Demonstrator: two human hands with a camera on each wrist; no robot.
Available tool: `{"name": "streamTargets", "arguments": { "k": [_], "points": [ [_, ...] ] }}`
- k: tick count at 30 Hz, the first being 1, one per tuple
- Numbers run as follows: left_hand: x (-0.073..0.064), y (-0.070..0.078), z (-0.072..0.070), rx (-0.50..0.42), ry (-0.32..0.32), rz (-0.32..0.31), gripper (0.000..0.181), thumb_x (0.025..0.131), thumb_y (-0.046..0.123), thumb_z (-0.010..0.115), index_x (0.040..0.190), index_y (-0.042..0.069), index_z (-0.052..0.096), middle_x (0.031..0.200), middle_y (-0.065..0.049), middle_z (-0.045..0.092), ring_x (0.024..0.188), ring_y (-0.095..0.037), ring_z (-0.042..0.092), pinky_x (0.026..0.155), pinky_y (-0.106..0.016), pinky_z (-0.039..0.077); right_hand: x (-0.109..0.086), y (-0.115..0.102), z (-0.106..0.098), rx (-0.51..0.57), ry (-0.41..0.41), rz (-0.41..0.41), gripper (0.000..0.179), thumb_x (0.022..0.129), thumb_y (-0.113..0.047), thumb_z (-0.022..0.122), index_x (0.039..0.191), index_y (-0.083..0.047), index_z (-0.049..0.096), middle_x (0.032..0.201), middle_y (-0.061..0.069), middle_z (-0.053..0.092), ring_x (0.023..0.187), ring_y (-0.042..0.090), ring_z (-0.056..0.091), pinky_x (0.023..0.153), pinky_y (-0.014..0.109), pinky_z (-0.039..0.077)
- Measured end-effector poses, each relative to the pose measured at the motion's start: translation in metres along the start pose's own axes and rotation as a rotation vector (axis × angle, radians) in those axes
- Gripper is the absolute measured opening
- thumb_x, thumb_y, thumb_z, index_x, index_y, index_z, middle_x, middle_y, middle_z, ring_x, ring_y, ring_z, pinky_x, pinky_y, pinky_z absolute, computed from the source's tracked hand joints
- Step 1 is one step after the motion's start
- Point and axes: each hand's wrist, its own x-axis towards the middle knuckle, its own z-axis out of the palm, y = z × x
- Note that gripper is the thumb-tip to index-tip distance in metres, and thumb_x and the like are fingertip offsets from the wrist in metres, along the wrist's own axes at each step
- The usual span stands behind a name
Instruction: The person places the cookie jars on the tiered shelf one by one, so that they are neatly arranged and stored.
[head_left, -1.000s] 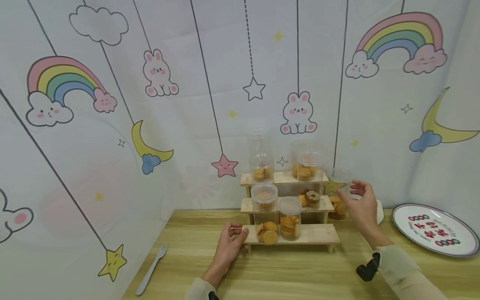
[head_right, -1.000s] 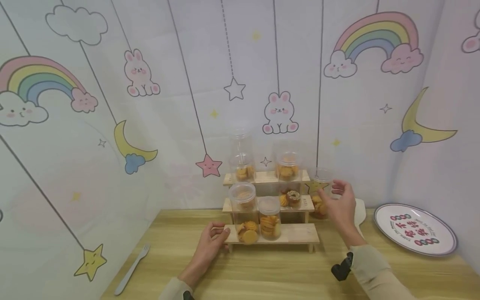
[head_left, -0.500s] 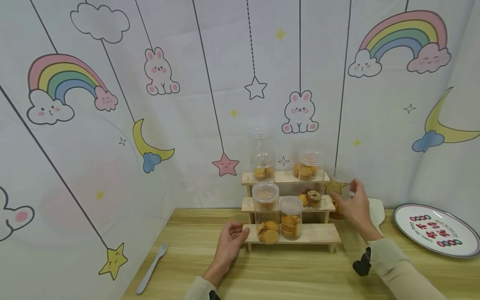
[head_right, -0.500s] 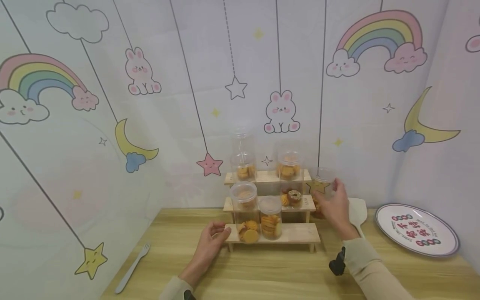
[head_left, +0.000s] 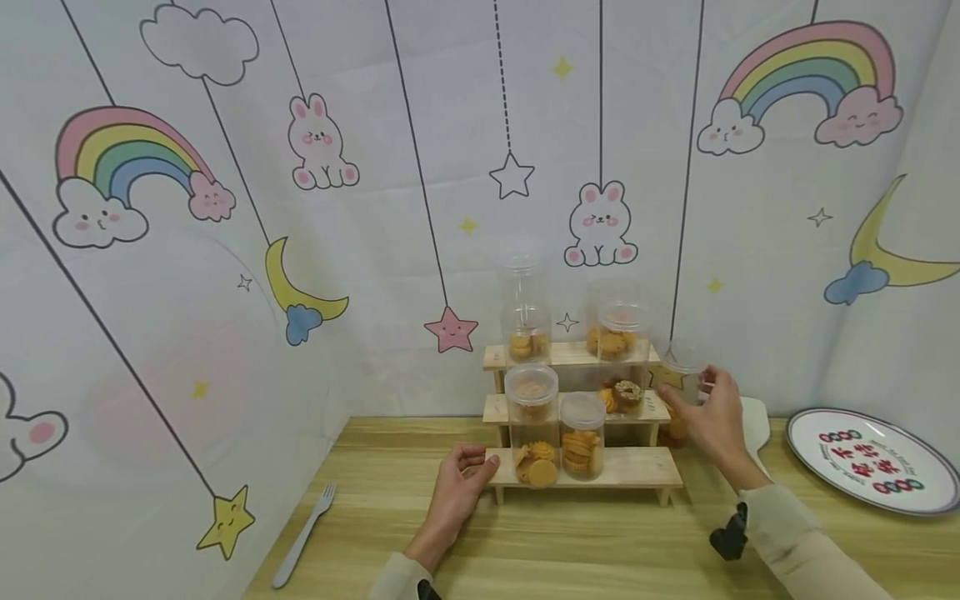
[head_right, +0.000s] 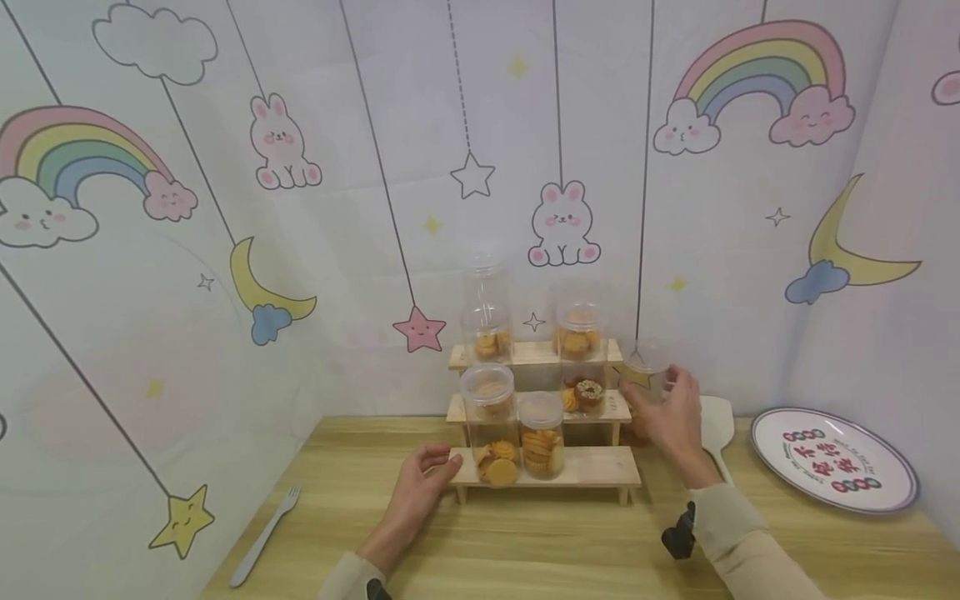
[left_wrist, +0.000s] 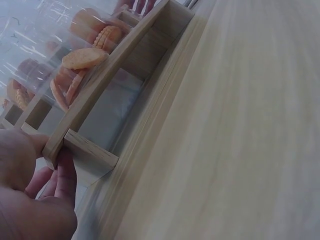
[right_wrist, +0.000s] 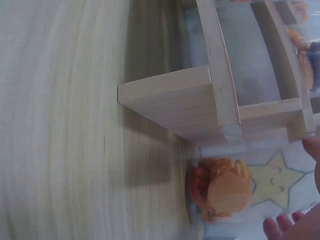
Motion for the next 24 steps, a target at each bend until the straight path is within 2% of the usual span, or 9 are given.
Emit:
{"name": "streamTargets", "arguments": {
  "k": [6, 10, 13, 17, 20, 24],
  "points": [
    [0.001, 0.000, -0.001, 0.009, 0.005, 0.002, 0.048, 0.105, 0.025, 0.075, 0.137, -0.006, 0.059, 0.132, -0.025, 0.064, 0.118, -0.028, 0.071, 0.086, -0.024, 0.061, -0.012, -0.005, -0.010, 0.056, -0.047, 0.045, 0.105, 0.097, -0.055, 0.077, 0.164, 0.002, 0.021, 0.159, 0.029, 0.046, 0.147, 0.050, 0.045, 0.115, 0.068, 0.044],
    [0.001, 0.001, 0.000, 0.015, 0.004, 0.010, 0.048, 0.105, 0.025, 0.074, 0.137, -0.007, 0.059, 0.132, -0.026, 0.065, 0.118, -0.029, 0.071, 0.086, -0.024, 0.061, -0.021, -0.016, -0.021, 0.095, -0.018, 0.047, 0.101, 0.097, -0.053, 0.079, 0.163, 0.001, 0.024, 0.157, 0.024, 0.048, 0.146, 0.045, 0.048, 0.115, 0.062, 0.044],
    [0.001, 0.002, 0.000, 0.022, 0.005, 0.016, 0.048, 0.105, 0.026, 0.074, 0.137, -0.006, 0.059, 0.133, -0.026, 0.064, 0.119, -0.030, 0.070, 0.087, -0.024, 0.061, -0.027, -0.026, -0.030, 0.125, 0.026, 0.050, 0.098, 0.096, -0.049, 0.081, 0.161, -0.001, 0.027, 0.154, 0.017, 0.050, 0.142, 0.036, 0.050, 0.114, 0.049, 0.044],
    [0.001, 0.002, 0.001, 0.028, 0.007, 0.017, 0.048, 0.105, 0.026, 0.075, 0.137, -0.006, 0.060, 0.133, -0.025, 0.065, 0.121, -0.032, 0.070, 0.089, -0.025, 0.061, -0.036, -0.036, -0.039, 0.140, 0.066, 0.071, 0.097, 0.095, -0.047, 0.084, 0.161, -0.005, 0.028, 0.147, 0.005, 0.053, 0.136, 0.023, 0.051, 0.105, 0.030, 0.042],
    [0.001, 0.002, 0.000, 0.033, 0.002, 0.021, 0.048, 0.105, 0.026, 0.074, 0.138, -0.006, 0.059, 0.133, -0.026, 0.065, 0.120, -0.032, 0.070, 0.090, -0.027, 0.062, -0.045, -0.042, -0.045, 0.143, 0.063, 0.058, 0.094, 0.095, -0.046, 0.084, 0.160, -0.006, 0.031, 0.142, -0.001, 0.054, 0.131, 0.017, 0.052, 0.100, 0.019, 0.041],
    [-0.001, 0.002, 0.000, 0.029, -0.007, 0.009, 0.050, 0.106, 0.027, 0.073, 0.140, -0.006, 0.058, 0.134, -0.026, 0.065, 0.120, -0.030, 0.070, 0.090, -0.028, 0.063, -0.059, -0.046, -0.046, 0.166, 0.022, -0.001, 0.083, 0.096, -0.041, 0.084, 0.153, -0.005, 0.036, 0.137, -0.004, 0.057, 0.124, 0.008, 0.055, 0.094, 0.010, 0.044]
  ]
}}
